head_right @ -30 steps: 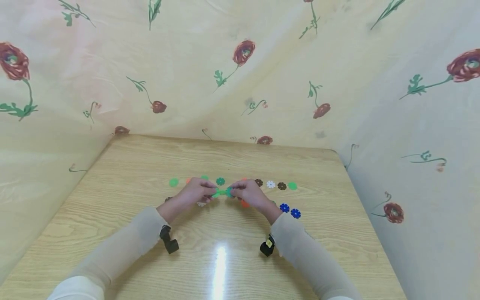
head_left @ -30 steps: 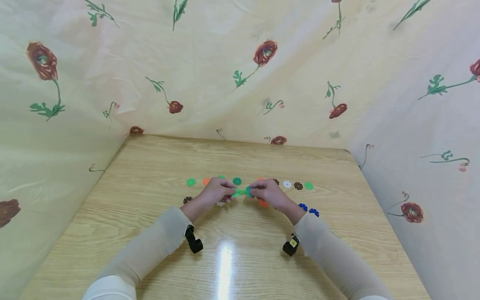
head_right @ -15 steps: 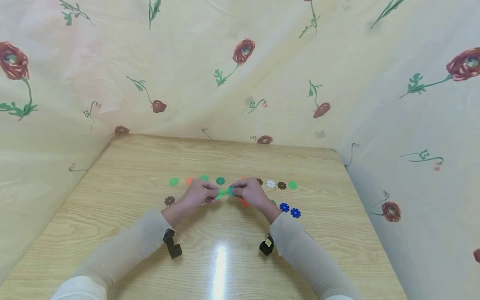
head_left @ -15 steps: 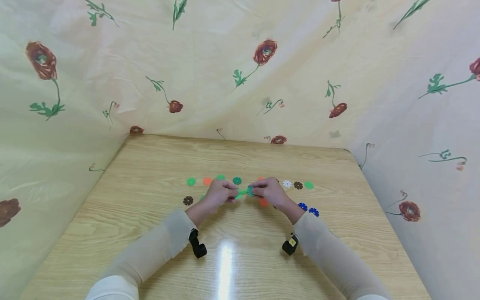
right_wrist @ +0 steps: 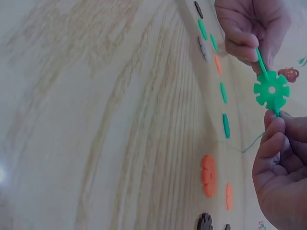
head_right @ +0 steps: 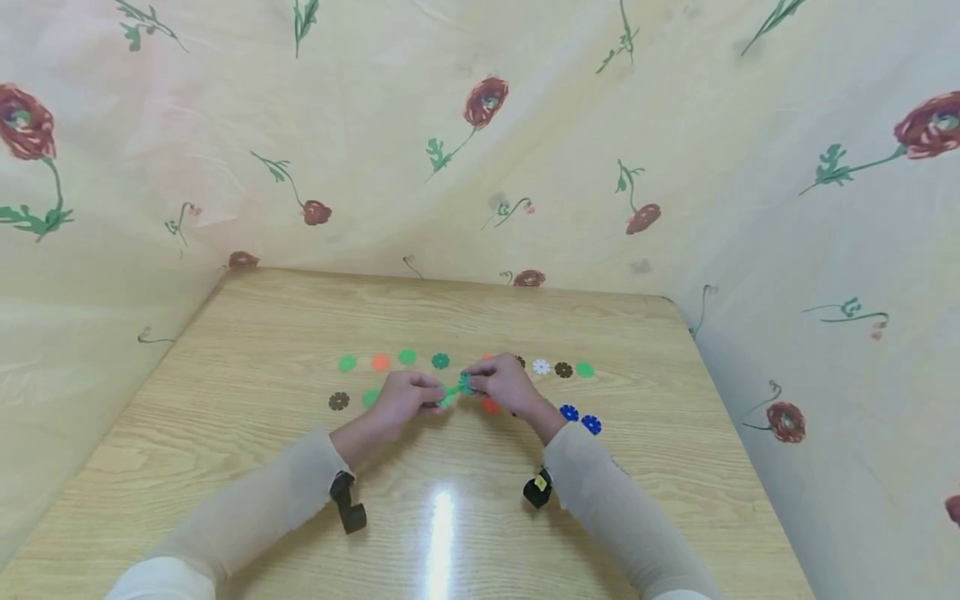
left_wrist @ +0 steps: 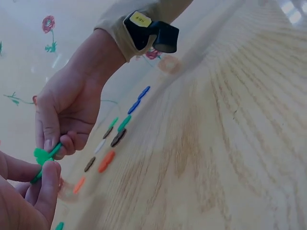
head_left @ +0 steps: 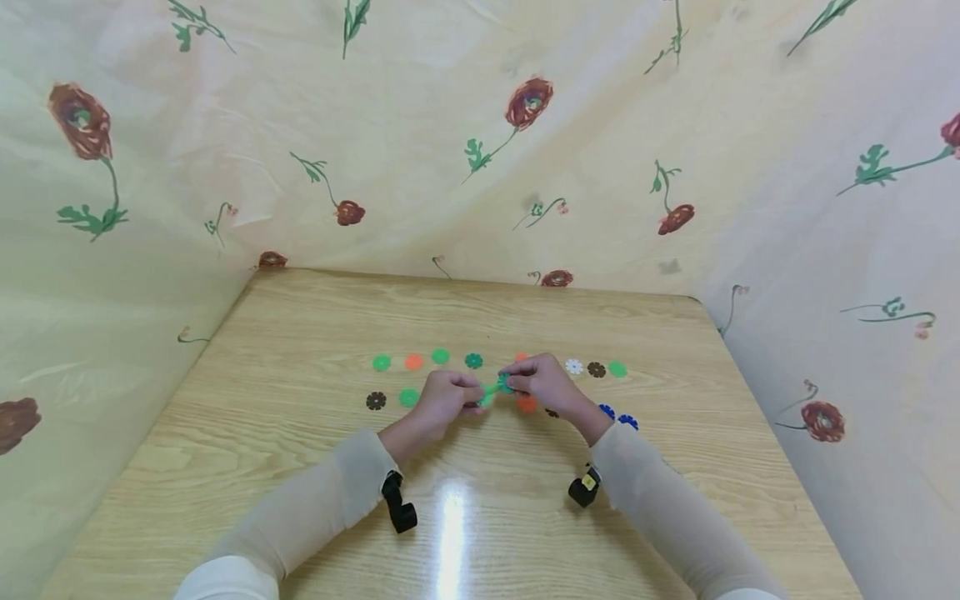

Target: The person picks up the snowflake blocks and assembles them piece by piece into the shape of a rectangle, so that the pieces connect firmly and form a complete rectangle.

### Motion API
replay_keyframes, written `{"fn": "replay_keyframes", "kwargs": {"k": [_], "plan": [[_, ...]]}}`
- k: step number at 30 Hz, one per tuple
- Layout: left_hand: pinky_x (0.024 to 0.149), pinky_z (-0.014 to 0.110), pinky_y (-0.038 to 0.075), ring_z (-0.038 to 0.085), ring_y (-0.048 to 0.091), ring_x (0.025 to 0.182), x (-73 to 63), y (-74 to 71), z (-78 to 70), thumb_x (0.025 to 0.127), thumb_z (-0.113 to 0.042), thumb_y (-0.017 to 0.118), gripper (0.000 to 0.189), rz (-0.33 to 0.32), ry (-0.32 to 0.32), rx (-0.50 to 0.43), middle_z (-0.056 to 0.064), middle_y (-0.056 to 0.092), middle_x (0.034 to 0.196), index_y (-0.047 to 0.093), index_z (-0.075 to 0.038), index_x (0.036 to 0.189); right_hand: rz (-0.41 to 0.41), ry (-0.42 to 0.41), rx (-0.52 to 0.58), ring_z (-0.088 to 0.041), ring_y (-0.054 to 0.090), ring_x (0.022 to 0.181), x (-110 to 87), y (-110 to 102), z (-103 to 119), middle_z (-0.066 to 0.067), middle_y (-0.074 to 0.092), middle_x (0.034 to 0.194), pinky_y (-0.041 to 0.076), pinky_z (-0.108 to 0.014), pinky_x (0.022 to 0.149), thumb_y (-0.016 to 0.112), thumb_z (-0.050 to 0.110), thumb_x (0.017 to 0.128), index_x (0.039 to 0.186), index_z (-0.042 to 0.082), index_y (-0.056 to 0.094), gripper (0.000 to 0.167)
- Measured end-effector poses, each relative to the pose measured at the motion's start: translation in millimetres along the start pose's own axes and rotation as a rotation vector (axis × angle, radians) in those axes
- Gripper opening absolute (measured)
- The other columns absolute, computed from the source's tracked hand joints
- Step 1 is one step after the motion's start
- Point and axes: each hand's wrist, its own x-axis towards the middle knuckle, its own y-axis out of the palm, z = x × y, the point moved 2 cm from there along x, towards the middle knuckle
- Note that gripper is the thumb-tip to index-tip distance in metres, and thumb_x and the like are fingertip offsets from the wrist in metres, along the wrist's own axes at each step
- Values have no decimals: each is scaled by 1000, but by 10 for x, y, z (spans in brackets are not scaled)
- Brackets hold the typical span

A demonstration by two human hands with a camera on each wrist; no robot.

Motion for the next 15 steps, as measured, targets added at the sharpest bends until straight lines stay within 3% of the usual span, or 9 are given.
{"fn": "replay_keyframes", "kwargs": {"k": [7,15], "plan": [[79,36,62,27,74,79,-141,107,115,91,4,69,15,96,-72,-70,18,71,91,66,12,103,54,-29,-56,-29,70,85,29,-4,-32,-10,73,100,61,-41,75,66,11,99,117,-5,71,25],[79,36,62,30,75,83,-192,163,215,91,4,70,13,175,-76,-29,20,72,91,66,13,100,105,-32,-25,-27,71,87,32,81,-66,-8,73,95,60,-37,78,68,13,98,116,-3,71,25]]}}
